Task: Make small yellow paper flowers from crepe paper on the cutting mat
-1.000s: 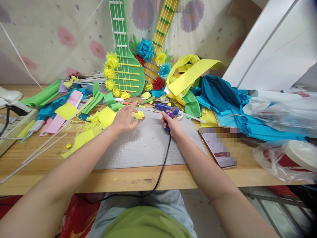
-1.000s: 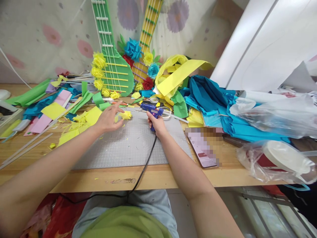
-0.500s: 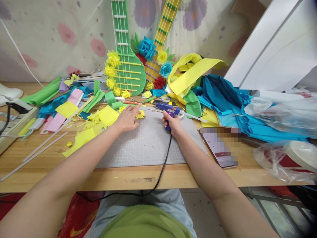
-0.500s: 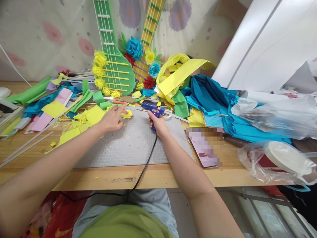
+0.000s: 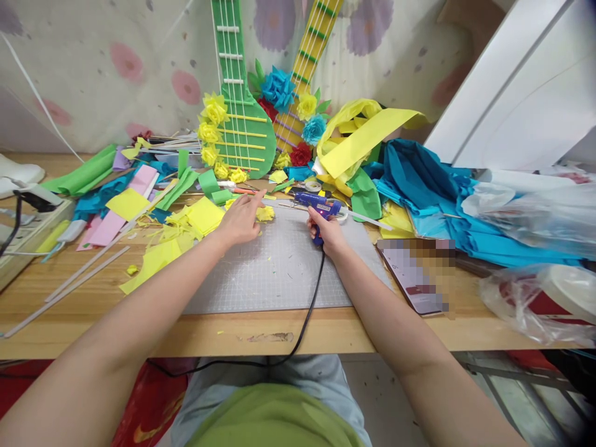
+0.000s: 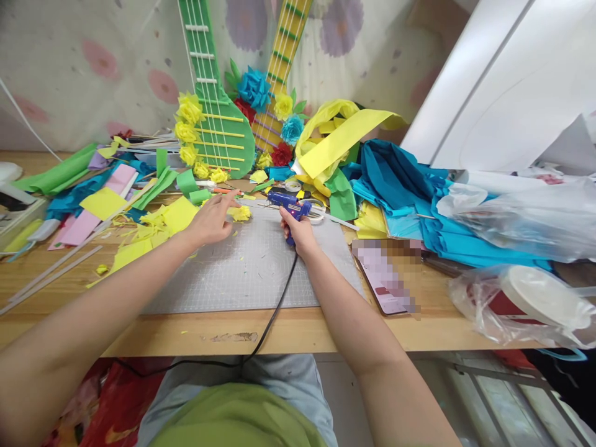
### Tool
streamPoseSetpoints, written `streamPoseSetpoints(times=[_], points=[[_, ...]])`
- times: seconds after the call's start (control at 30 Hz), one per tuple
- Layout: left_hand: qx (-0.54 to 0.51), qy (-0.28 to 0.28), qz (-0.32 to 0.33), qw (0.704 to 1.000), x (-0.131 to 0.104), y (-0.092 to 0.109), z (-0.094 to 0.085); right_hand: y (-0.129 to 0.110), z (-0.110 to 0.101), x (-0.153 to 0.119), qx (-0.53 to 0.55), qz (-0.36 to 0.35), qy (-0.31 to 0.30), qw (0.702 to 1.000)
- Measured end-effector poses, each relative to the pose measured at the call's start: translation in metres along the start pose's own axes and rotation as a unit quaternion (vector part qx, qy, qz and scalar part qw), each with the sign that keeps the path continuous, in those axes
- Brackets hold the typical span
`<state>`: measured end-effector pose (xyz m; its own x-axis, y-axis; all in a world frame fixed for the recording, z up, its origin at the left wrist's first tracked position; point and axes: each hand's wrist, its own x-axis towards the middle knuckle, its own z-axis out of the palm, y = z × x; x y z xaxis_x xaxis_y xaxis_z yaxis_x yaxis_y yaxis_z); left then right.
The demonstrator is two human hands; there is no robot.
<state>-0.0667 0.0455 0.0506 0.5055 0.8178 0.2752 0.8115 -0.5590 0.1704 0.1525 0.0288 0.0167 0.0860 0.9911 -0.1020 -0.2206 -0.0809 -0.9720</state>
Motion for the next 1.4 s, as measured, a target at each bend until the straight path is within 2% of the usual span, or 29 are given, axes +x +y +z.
streamPoseSetpoints(times=[0.27,0.33,0.43,0.5,0.67,0.77,0.93,1.07,1.27,1.4], points=[[-0.031,-0.02,0.015,0.999,0.002,0.003,0.004,0.0,0.0,0.0,0.006,-0.005,-0.001,1.0],[-0.072,-0.012,-0.019,0.997,0.001,0.003,0.004,0.0,0.0,0.0,0.005,-0.005,-0.001,1.0],[-0.146,0.014,-0.115,0.982,0.002,-0.002,0.001,0.001,-0.001,0.001,0.006,-0.002,0.003,1.0],[-0.174,0.02,-0.148,0.973,0.004,-0.008,-0.002,0.001,-0.001,0.001,0.006,0.001,0.002,1.0],[-0.206,-0.064,-0.091,0.972,0.012,-0.023,0.001,0.002,-0.001,0.001,0.002,-0.003,-0.001,1.0],[-0.205,-0.085,-0.092,0.971,0.015,-0.022,0.007,0.002,-0.002,0.001,0.0,-0.01,-0.007,1.0],[-0.204,-0.03,-0.15,0.967,0.011,-0.008,0.013,0.002,-0.001,0.001,-0.002,-0.008,-0.007,1.0],[-0.283,0.001,-0.16,0.946,0.005,-0.001,0.017,0.001,-0.001,0.001,-0.001,-0.006,-0.004,1.0],[-0.311,0.157,-0.24,0.906,-0.003,-0.016,0.013,0.002,-0.001,0.002,-0.002,-0.001,-0.007,1.0],[-0.269,0.201,-0.292,0.896,-0.015,-0.028,0.008,0.003,-0.001,0.002,-0.011,-0.012,-0.013,1.0]])
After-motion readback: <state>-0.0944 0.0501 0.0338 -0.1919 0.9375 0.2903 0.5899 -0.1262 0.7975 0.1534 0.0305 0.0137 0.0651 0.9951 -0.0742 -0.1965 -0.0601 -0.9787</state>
